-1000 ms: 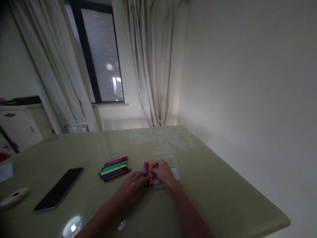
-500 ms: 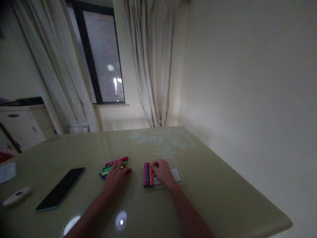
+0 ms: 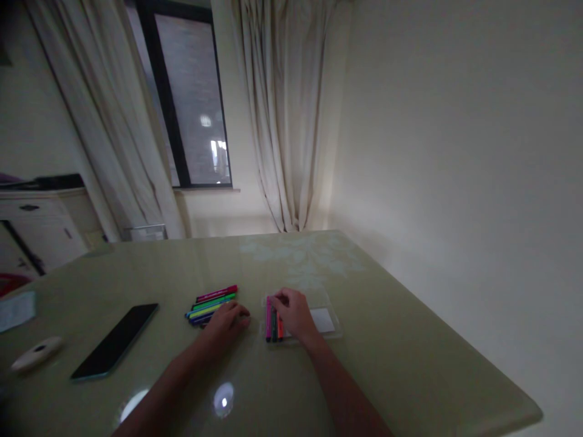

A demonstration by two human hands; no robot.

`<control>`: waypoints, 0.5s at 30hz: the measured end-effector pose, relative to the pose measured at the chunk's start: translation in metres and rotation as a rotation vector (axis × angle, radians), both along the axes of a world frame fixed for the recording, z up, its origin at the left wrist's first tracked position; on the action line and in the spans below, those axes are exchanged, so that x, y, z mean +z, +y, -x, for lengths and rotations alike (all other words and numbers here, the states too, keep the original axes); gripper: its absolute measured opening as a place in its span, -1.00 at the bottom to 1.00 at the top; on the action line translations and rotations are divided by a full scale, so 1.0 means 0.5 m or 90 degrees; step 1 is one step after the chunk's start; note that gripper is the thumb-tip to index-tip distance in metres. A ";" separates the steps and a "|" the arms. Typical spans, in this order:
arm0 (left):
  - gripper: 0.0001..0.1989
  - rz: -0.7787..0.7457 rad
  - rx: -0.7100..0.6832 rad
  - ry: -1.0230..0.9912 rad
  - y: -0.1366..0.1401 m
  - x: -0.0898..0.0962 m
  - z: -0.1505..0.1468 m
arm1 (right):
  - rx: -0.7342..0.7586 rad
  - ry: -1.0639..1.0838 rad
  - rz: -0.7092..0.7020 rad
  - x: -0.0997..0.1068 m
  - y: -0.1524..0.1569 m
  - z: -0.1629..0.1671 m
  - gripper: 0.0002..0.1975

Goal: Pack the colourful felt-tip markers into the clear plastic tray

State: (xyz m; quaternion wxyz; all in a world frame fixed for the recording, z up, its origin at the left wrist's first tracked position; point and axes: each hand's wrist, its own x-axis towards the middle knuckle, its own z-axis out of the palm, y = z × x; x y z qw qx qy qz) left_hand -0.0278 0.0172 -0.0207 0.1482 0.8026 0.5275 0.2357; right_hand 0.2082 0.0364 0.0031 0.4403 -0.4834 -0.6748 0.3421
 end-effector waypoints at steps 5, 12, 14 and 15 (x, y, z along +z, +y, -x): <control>-0.84 -0.022 0.019 -0.162 0.008 0.012 0.018 | 0.002 0.012 0.008 0.004 -0.001 0.001 -0.75; -0.57 0.062 0.119 -0.568 -0.003 0.047 -0.014 | 0.150 0.073 0.087 -0.008 -0.012 0.025 -0.69; -0.58 0.067 0.121 -0.585 -0.010 0.050 -0.027 | 0.199 0.083 0.114 -0.007 -0.022 0.034 -0.73; -0.59 0.064 0.117 -0.587 -0.013 0.051 -0.033 | 0.212 0.083 0.116 -0.004 -0.027 0.038 -0.74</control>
